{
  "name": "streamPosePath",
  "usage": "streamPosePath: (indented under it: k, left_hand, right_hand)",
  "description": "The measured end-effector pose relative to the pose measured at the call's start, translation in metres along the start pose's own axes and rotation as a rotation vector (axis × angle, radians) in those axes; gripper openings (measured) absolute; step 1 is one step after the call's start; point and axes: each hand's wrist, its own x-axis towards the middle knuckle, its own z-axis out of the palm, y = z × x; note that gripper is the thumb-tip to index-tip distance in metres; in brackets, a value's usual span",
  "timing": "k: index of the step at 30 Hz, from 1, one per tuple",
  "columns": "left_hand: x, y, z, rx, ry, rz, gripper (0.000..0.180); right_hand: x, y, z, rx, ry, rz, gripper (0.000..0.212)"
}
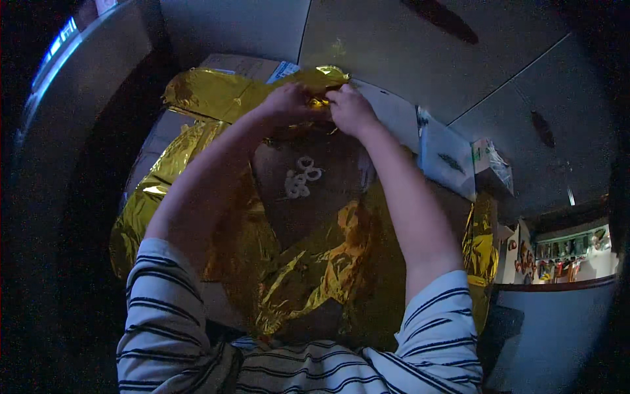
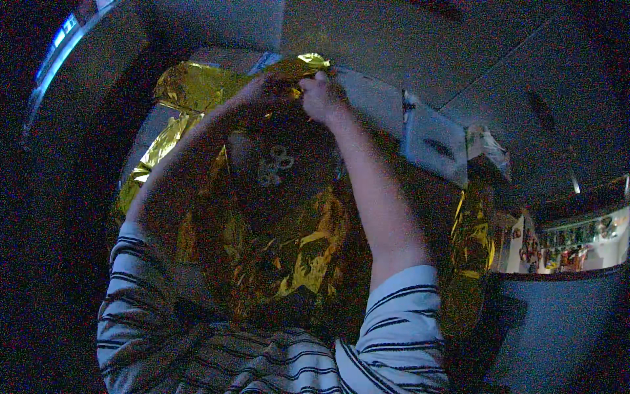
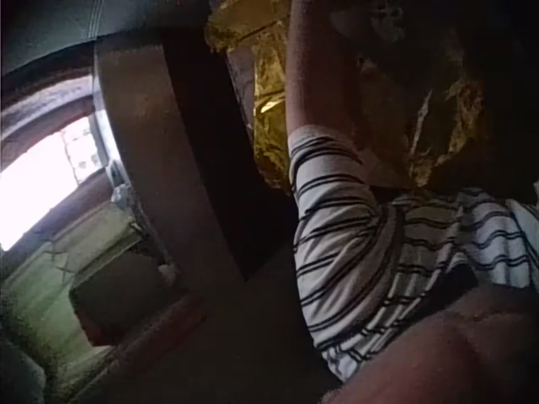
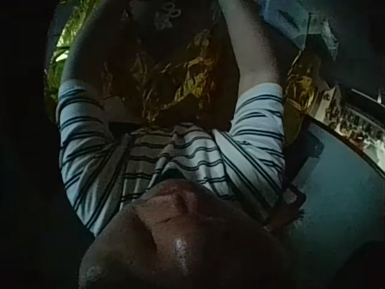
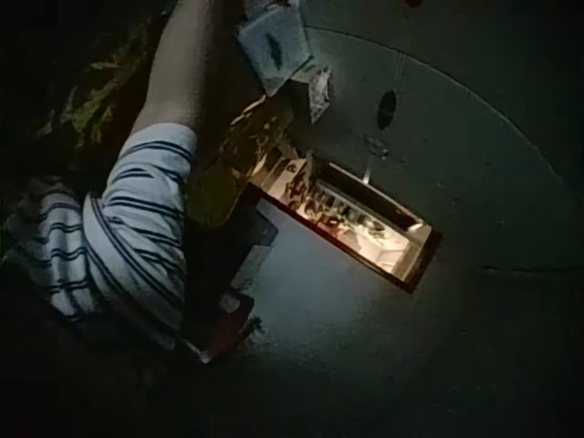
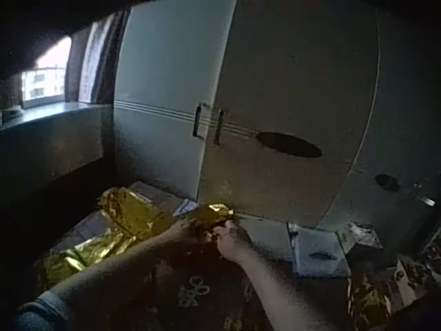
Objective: Folding gold-colored foil balloons and placing them onto cardboard packaging backings.
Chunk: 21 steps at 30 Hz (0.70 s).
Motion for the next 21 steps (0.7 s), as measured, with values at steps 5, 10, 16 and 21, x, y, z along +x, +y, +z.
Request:
streamPosePath:
  k: [5, 10, 16, 21]
  left_hand:
    - [0.000, 0.035, -0.004, 0.401, 0.002, -0.350, 0.059]
    - [-0.006, 0.033, 0.007, 0.376, 0.121, -0.234, 0.046]
    - [0.039, -0.063, 0.015, -0.266, -0.016, -0.102, 0.041]
    - [0.034, -0.069, -0.026, -0.480, -0.006, -0.367, 0.045]
  right_hand:
    - [0.006, 0.017, 0.004, 0.079, -0.034, -0.045, 0.027]
    - [-0.021, 0.023, 0.001, 0.131, 0.155, -0.065, 0.027]
    - [-0.024, 0.009, -0.001, -0.048, 0.232, -0.256, 0.024]
    - [-0.026, 0.000, 0.020, -0.311, 0.067, -0.223, 0.022]
